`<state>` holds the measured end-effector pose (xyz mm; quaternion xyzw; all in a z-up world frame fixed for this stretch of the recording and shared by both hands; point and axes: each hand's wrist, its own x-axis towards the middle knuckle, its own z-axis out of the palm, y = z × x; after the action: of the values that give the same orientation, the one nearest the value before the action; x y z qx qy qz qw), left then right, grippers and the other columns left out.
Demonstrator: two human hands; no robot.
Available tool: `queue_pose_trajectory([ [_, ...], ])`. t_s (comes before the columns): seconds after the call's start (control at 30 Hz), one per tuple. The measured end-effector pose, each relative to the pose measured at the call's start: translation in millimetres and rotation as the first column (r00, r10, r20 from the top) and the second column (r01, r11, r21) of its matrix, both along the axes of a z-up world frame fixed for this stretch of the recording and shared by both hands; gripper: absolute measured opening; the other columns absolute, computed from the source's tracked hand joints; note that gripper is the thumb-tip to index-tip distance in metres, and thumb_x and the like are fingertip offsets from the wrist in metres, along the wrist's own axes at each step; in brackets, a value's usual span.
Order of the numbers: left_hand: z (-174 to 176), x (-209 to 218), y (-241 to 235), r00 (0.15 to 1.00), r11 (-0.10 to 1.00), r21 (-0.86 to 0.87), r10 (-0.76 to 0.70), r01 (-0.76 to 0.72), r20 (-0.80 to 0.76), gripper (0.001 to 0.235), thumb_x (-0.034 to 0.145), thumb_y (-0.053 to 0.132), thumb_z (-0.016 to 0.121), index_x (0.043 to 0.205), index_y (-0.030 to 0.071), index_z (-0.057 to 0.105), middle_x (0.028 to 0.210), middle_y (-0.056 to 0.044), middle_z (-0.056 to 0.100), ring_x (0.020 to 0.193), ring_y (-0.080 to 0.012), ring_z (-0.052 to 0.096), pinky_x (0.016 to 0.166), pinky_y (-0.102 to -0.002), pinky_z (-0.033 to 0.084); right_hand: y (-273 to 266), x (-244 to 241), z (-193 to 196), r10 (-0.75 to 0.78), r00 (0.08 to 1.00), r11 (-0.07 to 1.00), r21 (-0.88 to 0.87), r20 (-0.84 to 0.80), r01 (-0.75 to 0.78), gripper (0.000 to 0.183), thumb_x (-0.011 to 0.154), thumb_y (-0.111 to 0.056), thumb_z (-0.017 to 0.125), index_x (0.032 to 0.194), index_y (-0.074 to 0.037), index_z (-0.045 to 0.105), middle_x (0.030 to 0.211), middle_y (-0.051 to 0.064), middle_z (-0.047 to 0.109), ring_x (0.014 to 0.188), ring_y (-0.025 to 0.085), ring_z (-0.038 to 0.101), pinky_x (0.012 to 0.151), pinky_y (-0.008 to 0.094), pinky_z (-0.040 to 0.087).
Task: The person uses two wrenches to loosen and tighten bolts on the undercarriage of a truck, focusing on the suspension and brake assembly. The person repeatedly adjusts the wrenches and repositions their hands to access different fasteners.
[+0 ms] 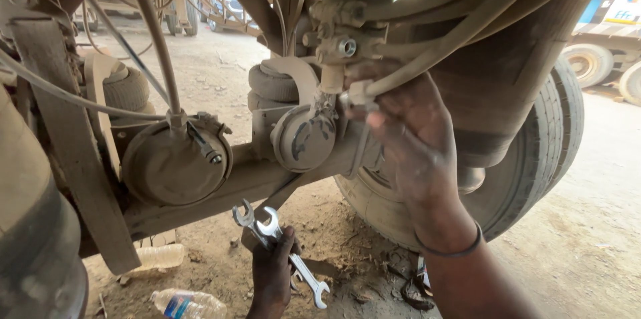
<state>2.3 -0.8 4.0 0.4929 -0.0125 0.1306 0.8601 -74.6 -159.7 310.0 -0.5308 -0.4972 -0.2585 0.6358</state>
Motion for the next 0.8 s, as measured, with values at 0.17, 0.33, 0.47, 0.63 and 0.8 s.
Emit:
queue_pose_trajectory([
  [0.17, 5.1, -5.0, 2.1, 0.996, 0.998, 0.065, 0.014, -0.019, 0.089, 0.038, 0.091, 0.04, 0.072, 0.076, 0.006, 0.065, 0.064, -0.003, 0.062, 0.06, -0.0137, 0.058, 0.059, -0.031, 0.047, -15.4, 27.0, -21.5, -0.007, 1.0, 0.998, 0.055, -0.028, 0.008, 0.039, 0.097, -0.002, 0.07, 0.133, -0.004, 0.055, 0.128, 0.013, 0.066, 0.124, 0.024, 0.065, 0.105, 0.04, 0.061],
  [0.33, 47.3, -22.6, 16.7, 0.997, 0.904, 0.425, 0.016, -0.047, 0.077, 0.048, 0.096, 0.049, 0.061, 0.071, 0.008, 0.067, 0.059, 0.0, 0.061, 0.049, -0.0113, 0.052, 0.049, -0.028, 0.041, 0.1, 42.1, -105.0, -0.182, 0.938, 0.983, -0.065, -0.294, 0.17, 0.018, 0.105, -0.004, 0.063, 0.121, 0.004, 0.062, 0.116, 0.013, 0.066, 0.106, 0.023, 0.062, 0.094, 0.033, 0.055],
  [0.47, 117.5, -30.2, 33.9, 0.987, 0.929, 0.369, -0.09, 0.033, 0.136, 0.039, 0.092, 0.044, 0.067, 0.081, 0.007, 0.071, 0.065, -0.002, 0.067, 0.056, -0.0107, 0.061, 0.051, -0.028, 0.045, 23.6, 26.5, -173.4, -0.453, 0.801, 0.777, -0.614, -0.392, 0.139, 0.03, 0.094, -0.021, 0.069, 0.115, -0.001, 0.064, 0.095, 0.003, 0.072, 0.086, 0.014, 0.068, 0.076, 0.028, 0.056],
  [0.63, 203.2, -34.4, 26.8, 0.809, 0.912, 0.409, -0.212, -0.038, 0.548, 0.034, 0.097, 0.037, 0.069, 0.099, 0.003, 0.071, 0.082, -0.002, 0.069, 0.073, -0.008, 0.065, 0.064, -0.027, 0.053, 32.9, 26.4, -179.9, -0.079, 0.728, 0.919, -0.333, -0.681, -0.212, 0.035, 0.098, -0.032, 0.066, 0.106, 0.002, 0.062, 0.078, 0.005, 0.067, 0.07, 0.012, 0.066, 0.065, 0.029, 0.058],
  [0.8, 243.6, -45.1, 23.9, 0.832, 0.86, 0.484, -0.143, -0.164, 0.536, 0.027, 0.1, 0.033, 0.063, 0.1, 0.006, 0.07, 0.079, 0.001, 0.067, 0.073, -0.0057, 0.062, 0.066, -0.025, 0.053, 29.9, 29.3, -157.8, -0.117, 0.789, 0.949, -0.302, -0.604, -0.091, 0.039, 0.097, -0.034, 0.067, 0.103, 0.005, 0.065, 0.076, 0.004, 0.068, 0.067, 0.011, 0.065, 0.059, 0.026, 0.053],
])
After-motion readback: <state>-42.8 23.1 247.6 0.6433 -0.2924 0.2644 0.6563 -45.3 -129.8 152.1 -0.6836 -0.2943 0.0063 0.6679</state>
